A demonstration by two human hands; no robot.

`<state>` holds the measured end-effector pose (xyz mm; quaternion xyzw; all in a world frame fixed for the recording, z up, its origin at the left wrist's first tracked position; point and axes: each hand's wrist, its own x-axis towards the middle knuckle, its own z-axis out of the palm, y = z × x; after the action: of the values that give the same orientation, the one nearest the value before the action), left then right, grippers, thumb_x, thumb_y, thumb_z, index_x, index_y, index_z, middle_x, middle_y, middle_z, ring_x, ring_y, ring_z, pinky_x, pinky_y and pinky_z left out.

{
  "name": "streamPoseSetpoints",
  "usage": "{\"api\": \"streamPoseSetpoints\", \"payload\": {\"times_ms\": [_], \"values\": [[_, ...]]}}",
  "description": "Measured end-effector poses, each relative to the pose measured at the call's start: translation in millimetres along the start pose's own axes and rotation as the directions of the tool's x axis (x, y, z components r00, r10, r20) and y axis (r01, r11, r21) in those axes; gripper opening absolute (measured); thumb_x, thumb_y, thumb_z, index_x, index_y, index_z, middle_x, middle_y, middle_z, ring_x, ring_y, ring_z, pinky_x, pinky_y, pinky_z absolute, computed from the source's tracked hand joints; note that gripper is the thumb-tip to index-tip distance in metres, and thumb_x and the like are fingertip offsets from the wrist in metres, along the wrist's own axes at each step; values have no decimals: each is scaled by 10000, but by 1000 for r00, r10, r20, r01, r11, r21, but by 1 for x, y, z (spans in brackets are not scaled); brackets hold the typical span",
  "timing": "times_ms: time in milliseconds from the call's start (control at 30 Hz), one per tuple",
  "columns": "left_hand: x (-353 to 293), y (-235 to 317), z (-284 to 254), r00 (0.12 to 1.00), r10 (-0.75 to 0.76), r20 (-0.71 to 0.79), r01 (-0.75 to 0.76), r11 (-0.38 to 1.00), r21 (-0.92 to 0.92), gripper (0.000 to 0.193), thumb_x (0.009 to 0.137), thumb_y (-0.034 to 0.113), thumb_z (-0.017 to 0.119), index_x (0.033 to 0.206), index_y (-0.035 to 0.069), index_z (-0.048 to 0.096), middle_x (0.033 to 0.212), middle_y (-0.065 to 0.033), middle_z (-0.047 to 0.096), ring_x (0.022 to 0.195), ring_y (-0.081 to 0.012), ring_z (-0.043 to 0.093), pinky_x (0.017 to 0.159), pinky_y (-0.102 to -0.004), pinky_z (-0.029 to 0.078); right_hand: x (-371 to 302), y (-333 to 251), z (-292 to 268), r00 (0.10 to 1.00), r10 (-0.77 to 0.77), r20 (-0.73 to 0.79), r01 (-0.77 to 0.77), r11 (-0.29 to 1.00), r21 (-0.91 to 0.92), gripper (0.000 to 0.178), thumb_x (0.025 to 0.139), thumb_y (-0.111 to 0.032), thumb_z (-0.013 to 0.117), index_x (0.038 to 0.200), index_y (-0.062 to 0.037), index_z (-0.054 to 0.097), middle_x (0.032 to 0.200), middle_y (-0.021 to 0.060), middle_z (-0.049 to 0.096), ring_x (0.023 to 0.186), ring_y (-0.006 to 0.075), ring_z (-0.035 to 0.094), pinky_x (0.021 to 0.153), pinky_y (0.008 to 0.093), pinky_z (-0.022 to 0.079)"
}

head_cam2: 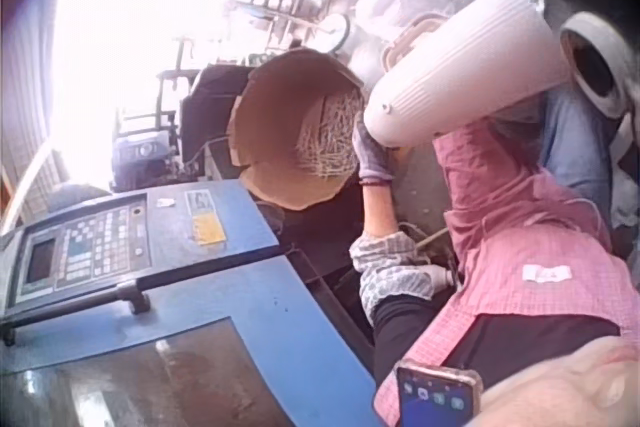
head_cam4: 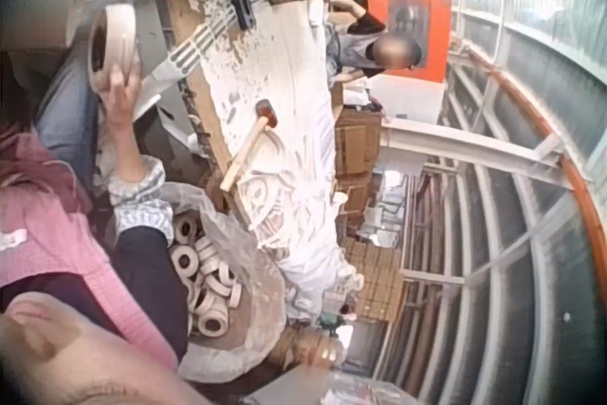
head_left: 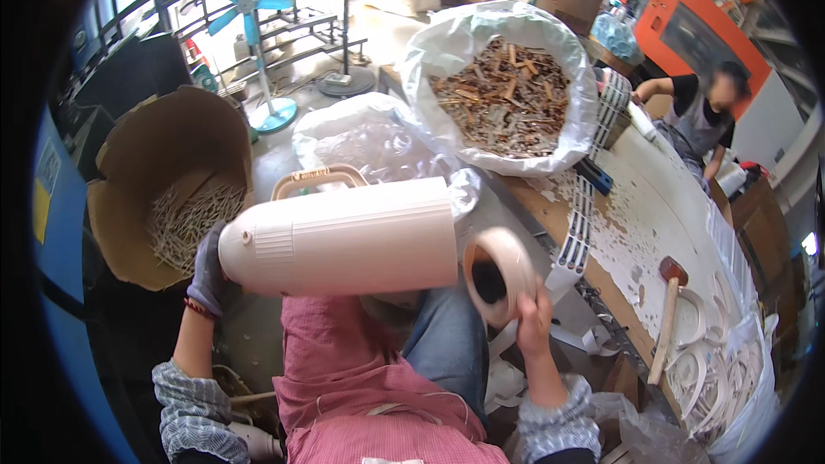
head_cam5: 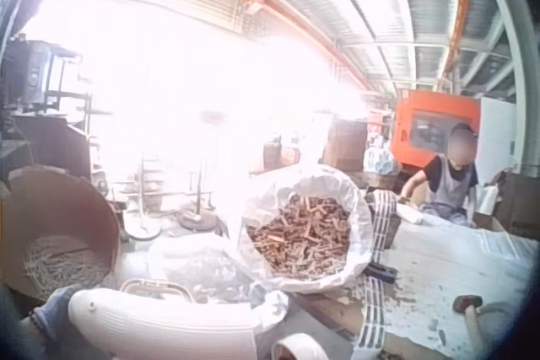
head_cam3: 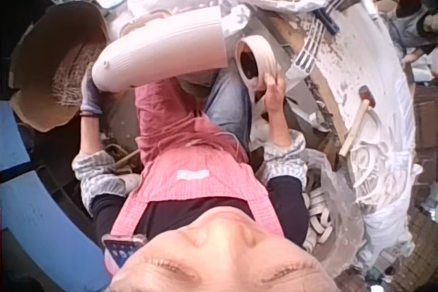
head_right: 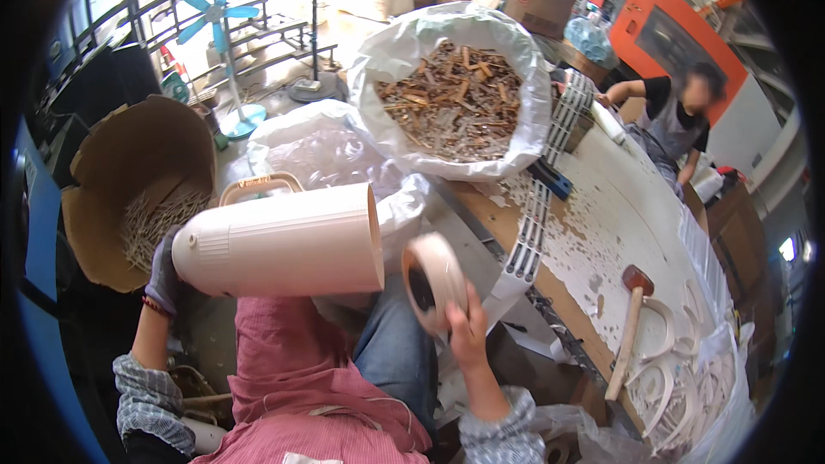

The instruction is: The person sits on the floor and assembles white plastic kettles by inserting wooden stoppers into the spouts and attaching handles. The person repeatedly picks up kettle bodies, inserts stoppers, and secures handles, placing finished units aside.

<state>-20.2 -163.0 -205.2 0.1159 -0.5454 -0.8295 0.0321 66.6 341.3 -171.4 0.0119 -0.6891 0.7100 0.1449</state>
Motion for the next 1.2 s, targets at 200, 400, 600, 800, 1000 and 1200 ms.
{"api": "streamPoseSetpoints", "payload": {"times_ms": [200,400,600,800,1000,1200], "values": [[13,-65,10,976,-154,153,167,983,-76,338,1002,295,359,1095,68,591,980,-88,661,835,-200,635,733,-336,518,43,-36,40,718,-694,44,619,609,-495,338,704,-157,689,1005,-10,647,800,99,558,730,276,526,644,358,445],[-7,-63,39,965,-263,-11,263,965,-6,288,991,268,402,1091,78,594,963,-77,659,821,-195,629,735,-332,514,16,-86,42,544,-774,325,807,377,-454,344,643,-253,770,905,-51,674,787,79,583,689,274,526,579,374,441],[-2,-21,37,994,108,-18,-108,994,12,239,956,233,477,1067,52,586,1016,-87,637,917,-205,601,807,-324,487,31,-41,47,924,-321,-209,261,926,-272,191,801,-191,661,835,-5,640,815,84,600,708,208,557,657,355,461],[-132,117,193,-128,460,879,-906,-414,84,328,848,141,549,1156,30,562,1088,-129,576,916,-290,577,703,-375,459,77,103,22,653,610,449,-637,763,-110,397,978,-374,519,1129,-23,627,1074,52,649,965,139,605,863,296,487],[-170,147,261,-789,92,607,-560,-515,-649,290,810,214,634,1077,101,622,1007,-88,602,778,-278,623,534,-314,463,118,78,-68,705,314,635,-529,830,178,467,995,-424,470,1195,-18,585,1076,40,636,965,155,599,831,303,499],[-121,153,243,-21,543,840,-980,-177,90,276,821,207,684,1026,29,633,985,-95,641,851,-261,625,731,-335,476,64,-51,-311,711,-431,-555,-178,653,-736,192,866,-178,632,983,-29,667,962,107,689,766,245,642,694,381,528]]}}
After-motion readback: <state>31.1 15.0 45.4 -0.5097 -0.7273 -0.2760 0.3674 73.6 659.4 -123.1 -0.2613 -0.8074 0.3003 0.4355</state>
